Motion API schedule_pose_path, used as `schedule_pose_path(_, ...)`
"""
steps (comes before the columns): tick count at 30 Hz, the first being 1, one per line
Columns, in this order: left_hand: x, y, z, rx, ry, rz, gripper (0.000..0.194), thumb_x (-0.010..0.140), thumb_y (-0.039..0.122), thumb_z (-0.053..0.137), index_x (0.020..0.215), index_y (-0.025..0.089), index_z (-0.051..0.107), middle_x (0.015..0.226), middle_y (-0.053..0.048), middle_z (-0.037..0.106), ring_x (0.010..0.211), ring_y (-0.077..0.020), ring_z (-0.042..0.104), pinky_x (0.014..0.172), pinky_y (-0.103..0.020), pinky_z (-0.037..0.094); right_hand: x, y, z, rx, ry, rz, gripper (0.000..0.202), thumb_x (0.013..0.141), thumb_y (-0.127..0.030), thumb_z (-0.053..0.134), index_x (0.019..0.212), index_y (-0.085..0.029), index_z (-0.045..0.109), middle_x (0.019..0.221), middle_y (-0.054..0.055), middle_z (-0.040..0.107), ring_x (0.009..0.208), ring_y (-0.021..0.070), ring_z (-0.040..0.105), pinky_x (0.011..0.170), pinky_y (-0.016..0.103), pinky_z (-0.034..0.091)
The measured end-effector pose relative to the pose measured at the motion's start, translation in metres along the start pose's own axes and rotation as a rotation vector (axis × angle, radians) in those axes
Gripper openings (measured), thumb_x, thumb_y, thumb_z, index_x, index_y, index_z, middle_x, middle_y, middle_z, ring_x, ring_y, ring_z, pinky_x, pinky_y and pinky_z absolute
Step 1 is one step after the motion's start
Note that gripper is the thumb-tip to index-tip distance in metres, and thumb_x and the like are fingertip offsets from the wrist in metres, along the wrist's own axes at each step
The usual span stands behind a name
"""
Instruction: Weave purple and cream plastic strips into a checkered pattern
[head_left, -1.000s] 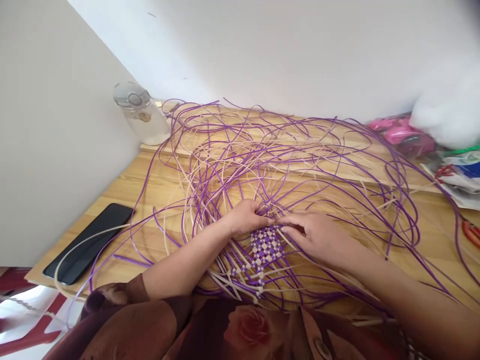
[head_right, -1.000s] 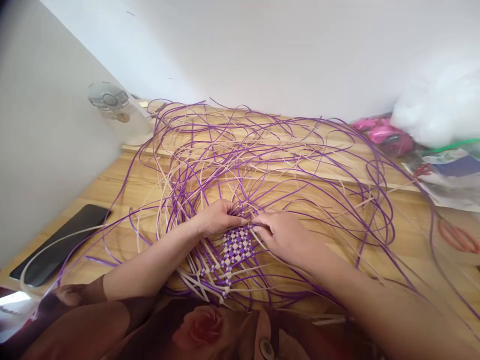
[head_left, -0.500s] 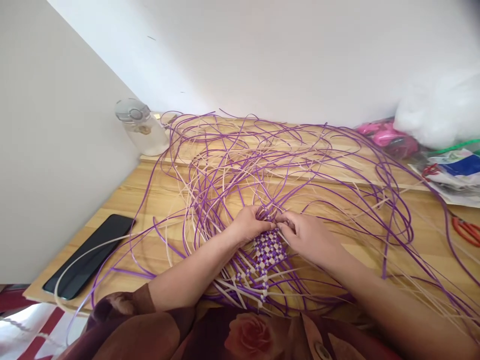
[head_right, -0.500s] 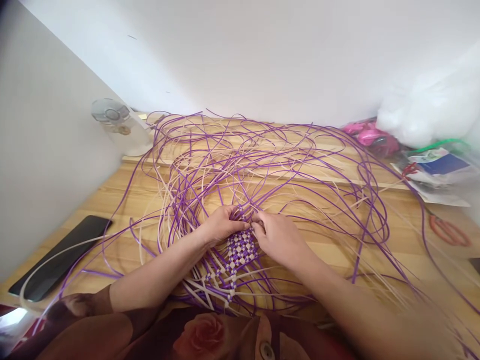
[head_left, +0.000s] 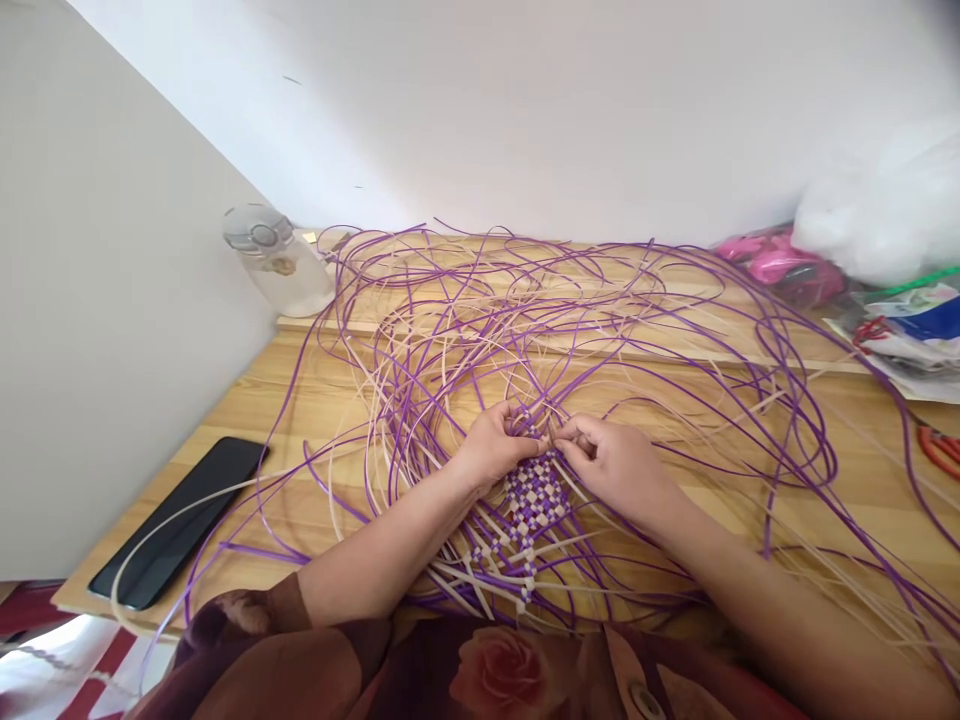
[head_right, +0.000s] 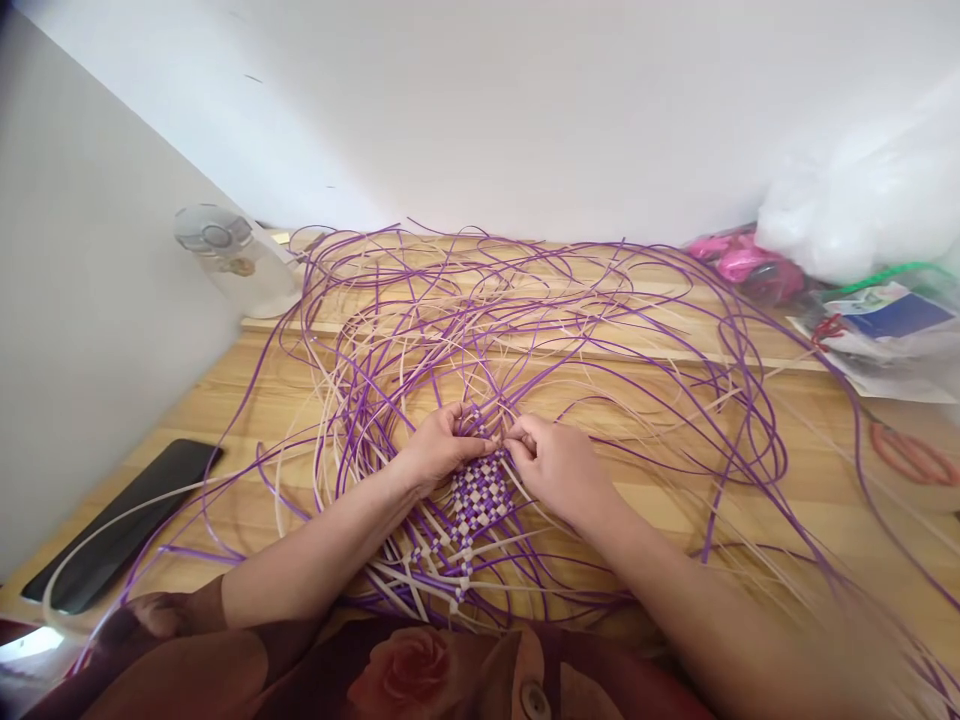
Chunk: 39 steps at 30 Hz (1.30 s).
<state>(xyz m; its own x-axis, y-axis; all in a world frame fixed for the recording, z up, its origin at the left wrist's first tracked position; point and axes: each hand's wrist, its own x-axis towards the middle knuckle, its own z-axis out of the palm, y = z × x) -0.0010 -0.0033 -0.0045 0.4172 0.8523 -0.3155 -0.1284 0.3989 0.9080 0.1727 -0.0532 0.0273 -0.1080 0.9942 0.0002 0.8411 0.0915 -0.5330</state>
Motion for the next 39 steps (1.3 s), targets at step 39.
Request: schedule_pose_path(39, -0.005, 0.002, -0.002, 0.155, -0.096, 0.077, 0.04, 0.064, 0.025, 0.075, 0.093, 0.017, 0.048, 0.067, 0.007, 0.052, 0.051, -0.0062, 0.043, 0.052, -0.021, 0.037, 0.019, 0.001, 0.008, 0.897, -0.181, 0.441, 0.036, 0.057, -0.043, 0.081, 0.071, -0.015, 0.063, 0.051, -0.004, 0.051, 0.045, 0.0061, 0.036, 0.044, 0.021, 0.022)
